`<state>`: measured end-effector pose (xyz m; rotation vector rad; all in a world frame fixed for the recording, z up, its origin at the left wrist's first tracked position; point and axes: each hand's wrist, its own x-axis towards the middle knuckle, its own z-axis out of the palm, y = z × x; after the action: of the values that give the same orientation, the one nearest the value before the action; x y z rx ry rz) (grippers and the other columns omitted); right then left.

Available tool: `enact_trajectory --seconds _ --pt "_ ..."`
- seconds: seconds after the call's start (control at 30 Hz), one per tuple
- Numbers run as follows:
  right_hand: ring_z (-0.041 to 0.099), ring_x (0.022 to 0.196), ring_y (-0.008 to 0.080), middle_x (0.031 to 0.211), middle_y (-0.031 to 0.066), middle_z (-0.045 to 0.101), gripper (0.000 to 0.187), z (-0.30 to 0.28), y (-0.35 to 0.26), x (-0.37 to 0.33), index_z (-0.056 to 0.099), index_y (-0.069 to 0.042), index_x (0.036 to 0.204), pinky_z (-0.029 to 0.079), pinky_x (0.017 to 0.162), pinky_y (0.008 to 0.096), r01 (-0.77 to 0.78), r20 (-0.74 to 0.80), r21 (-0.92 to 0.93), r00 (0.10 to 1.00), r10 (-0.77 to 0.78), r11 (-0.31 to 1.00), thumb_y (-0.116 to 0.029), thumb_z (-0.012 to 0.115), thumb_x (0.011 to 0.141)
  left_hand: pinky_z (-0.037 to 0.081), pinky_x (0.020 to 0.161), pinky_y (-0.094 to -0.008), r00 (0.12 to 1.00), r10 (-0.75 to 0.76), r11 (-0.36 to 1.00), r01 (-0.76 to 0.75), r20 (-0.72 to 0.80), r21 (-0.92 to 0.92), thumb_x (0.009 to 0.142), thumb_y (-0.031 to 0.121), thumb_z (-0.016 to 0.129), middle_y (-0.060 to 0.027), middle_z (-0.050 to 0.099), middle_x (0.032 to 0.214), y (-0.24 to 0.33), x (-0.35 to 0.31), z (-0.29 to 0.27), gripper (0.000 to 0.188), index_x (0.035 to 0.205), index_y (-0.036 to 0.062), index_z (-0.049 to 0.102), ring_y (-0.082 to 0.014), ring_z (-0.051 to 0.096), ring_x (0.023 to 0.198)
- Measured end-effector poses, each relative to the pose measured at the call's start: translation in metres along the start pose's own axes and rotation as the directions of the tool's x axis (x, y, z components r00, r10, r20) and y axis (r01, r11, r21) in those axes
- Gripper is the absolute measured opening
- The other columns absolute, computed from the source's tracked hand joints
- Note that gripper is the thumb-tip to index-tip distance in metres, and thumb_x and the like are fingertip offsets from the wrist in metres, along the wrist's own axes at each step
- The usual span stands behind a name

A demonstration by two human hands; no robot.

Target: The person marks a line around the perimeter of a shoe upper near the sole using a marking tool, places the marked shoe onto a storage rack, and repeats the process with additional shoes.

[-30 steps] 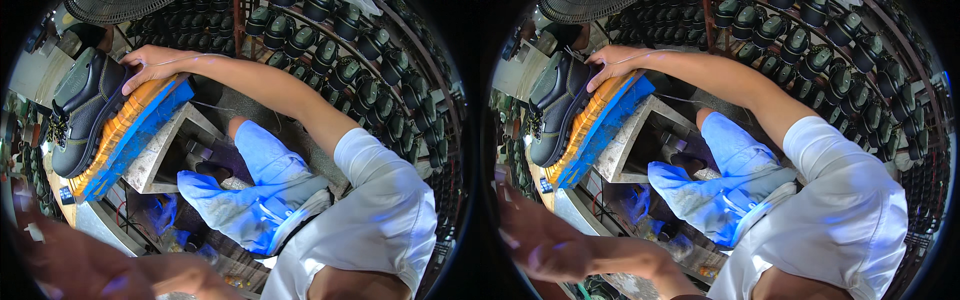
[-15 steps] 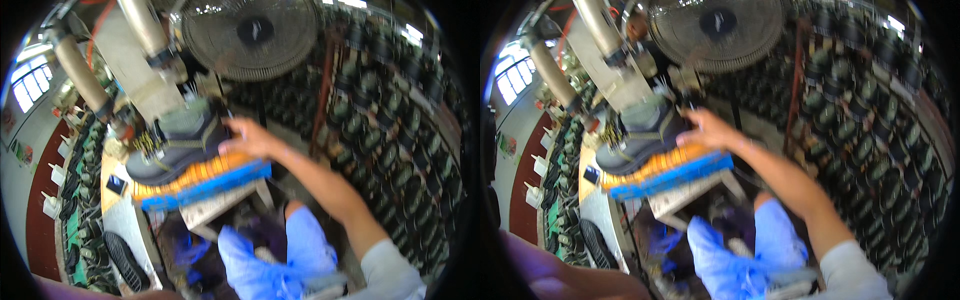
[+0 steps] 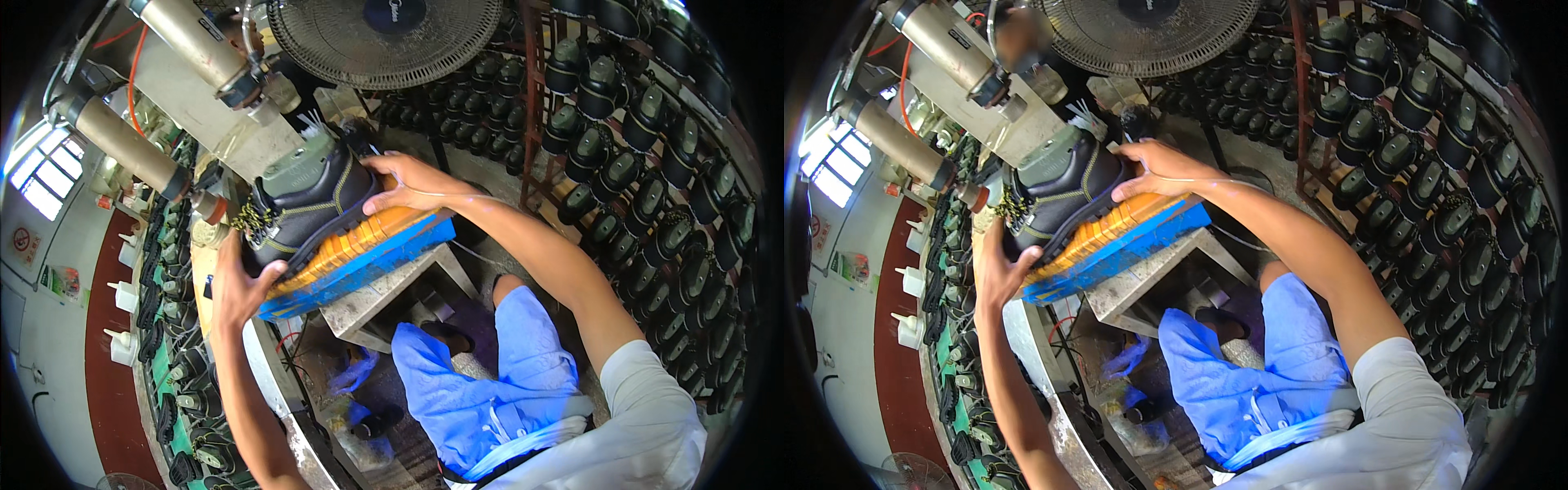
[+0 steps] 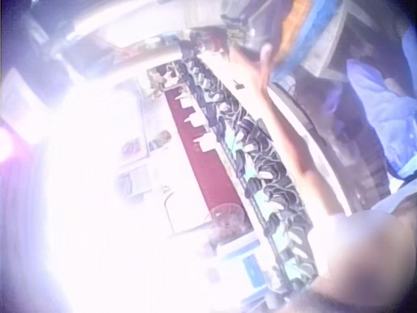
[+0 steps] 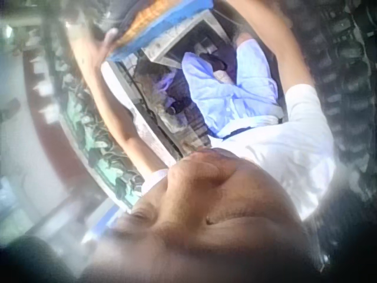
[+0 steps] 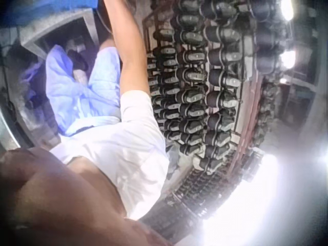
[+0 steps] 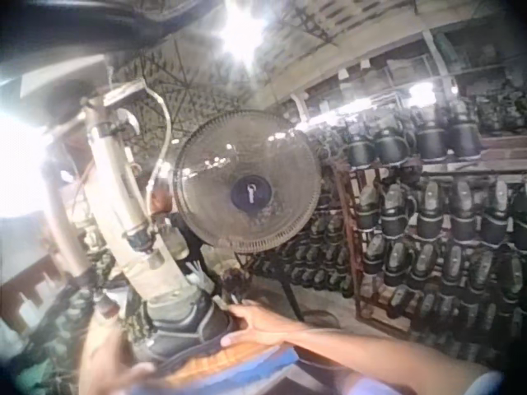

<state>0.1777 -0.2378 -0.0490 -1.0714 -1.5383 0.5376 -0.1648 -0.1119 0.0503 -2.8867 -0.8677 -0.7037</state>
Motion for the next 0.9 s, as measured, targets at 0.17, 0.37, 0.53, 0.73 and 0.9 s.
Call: enact_trajectory --seconds 0.17,0.37,0.53,0.73,0.9 --pt "0.065 0.106 0.0153 0.117 0.0117 0.073 0.064 -0.008 -0.003 0.002 0.06 0.003 0.135 0.051 0.098 0.0342 -0.062 0.045 0.093 0.997 0.058 0.994 -0.02 0.089 0.083 0.051 0.088 -0.0499 0.963 -0.037 0.996 0.014 0.266 0.088 0.055 0.077 0.087 -0.0276 0.068 0.1 -0.002 0.052 0.003 0.106 0.11 -0.0098 0.062 -0.0454 0.066 0.097" --pt "0.064 0.106 0.0138 0.119 0.0117 0.073 0.066 -0.004 -0.004 0.003 0.06 0.002 0.137 0.051 0.098 0.0336 -0.033 0.021 0.093 0.999 0.031 0.995 -0.017 0.09 0.081 0.052 0.088 -0.0499 0.99 0.125 0.992 -0.122 0.063 -0.042 0.061 0.072 0.087 -0.0241 0.069 0.097 -0.014 0.035 0.018 0.092 0.107 -0.005 0.065 -0.0431 0.068 0.095" --pt "0.066 0.111 0.0231 0.118 0.0173 0.073 0.067 -0.006 -0.014 0.002 0.062 0.004 0.134 0.051 0.1 0.0373 -0.015 -0.004 -0.104 1.0 0.015 0.994 -0.021 0.091 0.079 0.053 0.087 -0.051 0.99 0.128 0.978 -0.135 0.054 0.156 0.063 0.076 0.082 -0.0245 0.068 0.093 -0.015 0.031 0.021 0.094 0.103 -0.0071 0.064 -0.0431 0.068 0.091" --pt "0.061 0.127 0.0259 0.139 0.021 0.062 0.074 -0.015 -0.01 0.001 0.054 0.003 0.146 0.047 0.11 0.0378 -0.151 0.047 0.121 0.988 0.146 0.981 -0.039 0.081 0.092 0.053 0.089 -0.0419 0.978 -0.035 0.946 0.099 0.206 -0.307 0.069 0.056 0.088 -0.0215 0.07 0.111 -0.009 0.036 -0.001 0.085 0.121 -0.0063 0.065 -0.03 0.07 0.102" --pt "0.062 0.123 0.0205 0.134 0.0164 0.066 0.068 -0.005 -0.008 0.01 0.055 0.003 0.145 0.049 0.106 0.0346 -0.16 0.035 0.167 0.987 0.157 0.973 -0.042 0.074 0.098 0.043 0.115 -0.0369 0.953 -0.224 0.533 0.294 0.203 -0.794 0.078 0.032 0.09 -0.014 0.062 0.142 -0.061 -0.022 0.015 0.093 0.153 -0.003 0.048 -0.0221 0.059 0.13"
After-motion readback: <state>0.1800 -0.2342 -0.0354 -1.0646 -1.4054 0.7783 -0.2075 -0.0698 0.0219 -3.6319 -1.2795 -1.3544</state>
